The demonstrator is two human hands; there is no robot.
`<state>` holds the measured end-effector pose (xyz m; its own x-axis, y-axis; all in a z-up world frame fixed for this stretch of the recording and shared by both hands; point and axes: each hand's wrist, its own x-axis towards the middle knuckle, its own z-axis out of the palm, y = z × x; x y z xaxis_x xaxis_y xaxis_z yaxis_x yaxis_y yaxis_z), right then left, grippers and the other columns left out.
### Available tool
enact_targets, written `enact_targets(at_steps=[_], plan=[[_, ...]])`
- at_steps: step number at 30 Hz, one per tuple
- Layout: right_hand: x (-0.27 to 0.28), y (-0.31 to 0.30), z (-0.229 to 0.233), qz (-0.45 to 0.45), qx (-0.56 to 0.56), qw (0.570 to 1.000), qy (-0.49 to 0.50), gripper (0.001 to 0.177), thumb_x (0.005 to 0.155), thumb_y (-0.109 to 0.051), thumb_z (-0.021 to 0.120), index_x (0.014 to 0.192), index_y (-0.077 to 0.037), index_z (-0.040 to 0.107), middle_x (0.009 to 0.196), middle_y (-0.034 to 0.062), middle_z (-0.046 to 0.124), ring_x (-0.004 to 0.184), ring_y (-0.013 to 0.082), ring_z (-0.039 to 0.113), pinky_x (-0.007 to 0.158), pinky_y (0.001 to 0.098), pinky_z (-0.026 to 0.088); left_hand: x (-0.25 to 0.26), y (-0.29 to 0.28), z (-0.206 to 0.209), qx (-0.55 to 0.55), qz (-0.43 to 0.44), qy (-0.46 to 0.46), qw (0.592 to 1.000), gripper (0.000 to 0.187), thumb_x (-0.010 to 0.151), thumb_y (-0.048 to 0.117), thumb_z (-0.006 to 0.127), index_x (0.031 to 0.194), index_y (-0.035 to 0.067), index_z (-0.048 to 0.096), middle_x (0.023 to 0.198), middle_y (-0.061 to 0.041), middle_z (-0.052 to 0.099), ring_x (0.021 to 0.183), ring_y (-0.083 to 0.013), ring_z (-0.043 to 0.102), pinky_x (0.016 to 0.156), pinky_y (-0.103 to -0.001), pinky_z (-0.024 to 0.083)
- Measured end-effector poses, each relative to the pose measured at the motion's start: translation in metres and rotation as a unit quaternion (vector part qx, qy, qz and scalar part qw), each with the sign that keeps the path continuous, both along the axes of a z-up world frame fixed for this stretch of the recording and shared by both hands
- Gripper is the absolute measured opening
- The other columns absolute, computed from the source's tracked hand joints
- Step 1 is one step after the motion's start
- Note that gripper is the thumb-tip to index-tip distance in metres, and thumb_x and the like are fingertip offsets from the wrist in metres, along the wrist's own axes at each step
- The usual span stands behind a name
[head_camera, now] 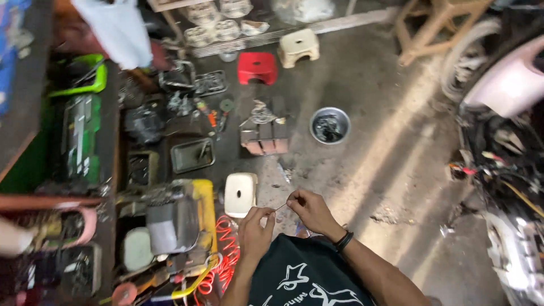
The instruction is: The person uses pliers to cut a wire in a cluttered workshop. They then sit down and use a screwdriver to work on a circular mechanical component, possibly a clutch assembly, while another person moves around in the background.
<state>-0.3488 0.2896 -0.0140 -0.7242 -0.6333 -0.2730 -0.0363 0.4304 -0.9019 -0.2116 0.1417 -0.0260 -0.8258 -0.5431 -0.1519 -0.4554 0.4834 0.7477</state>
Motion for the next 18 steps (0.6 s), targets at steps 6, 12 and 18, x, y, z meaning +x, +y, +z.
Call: enact_targets(at_steps=[6, 12, 18], plan=[[-0.040, 0.073, -0.009, -0.158, -0.034, 0.982, -0.097, 0.015, 0.096, -0.024, 0.063, 0.088, -0.011, 0.065, 0.077, 0.0039, 0.068, 0.075, 0.0142, 0.063, 0.077, 0.0292, 0.047, -0.081, 0.042, -0.001, -0.032, -0.158, 0.150, 0.976, 0.019, 0.097, 0.024, 0.061, 0.099, 0.013, 0.076, 0.091, -0.005, 0.071, 0.088, -0.0273, 0.069, 0.077, -0.039, 0.049], [-0.041, 0.129, -0.021, -0.308, -0.072, 0.941, -0.122, 0.019, 0.092, -0.018, 0.074, 0.106, -0.006, 0.073, 0.083, 0.0128, 0.074, 0.080, 0.0199, 0.070, 0.075, 0.0337, 0.054, -0.136, 0.079, 0.011, 0.061, -0.221, 0.047, 0.972, 0.011, 0.095, 0.019, 0.070, 0.099, 0.012, 0.078, 0.085, -0.010, 0.072, 0.091, -0.0304, 0.074, 0.080, -0.041, 0.057], [-0.030, 0.158, 0.028, -0.385, 0.016, 0.909, -0.158, 0.017, 0.093, -0.023, 0.070, 0.105, -0.012, 0.074, 0.081, -0.0009, 0.074, 0.076, 0.0075, 0.066, 0.072, 0.0230, 0.050, -0.181, 0.106, -0.009, 0.038, -0.397, 0.077, 0.914, 0.009, 0.089, 0.021, 0.068, 0.090, 0.016, 0.076, 0.088, 0.000, 0.073, 0.084, -0.0202, 0.070, 0.076, -0.035, 0.050]])
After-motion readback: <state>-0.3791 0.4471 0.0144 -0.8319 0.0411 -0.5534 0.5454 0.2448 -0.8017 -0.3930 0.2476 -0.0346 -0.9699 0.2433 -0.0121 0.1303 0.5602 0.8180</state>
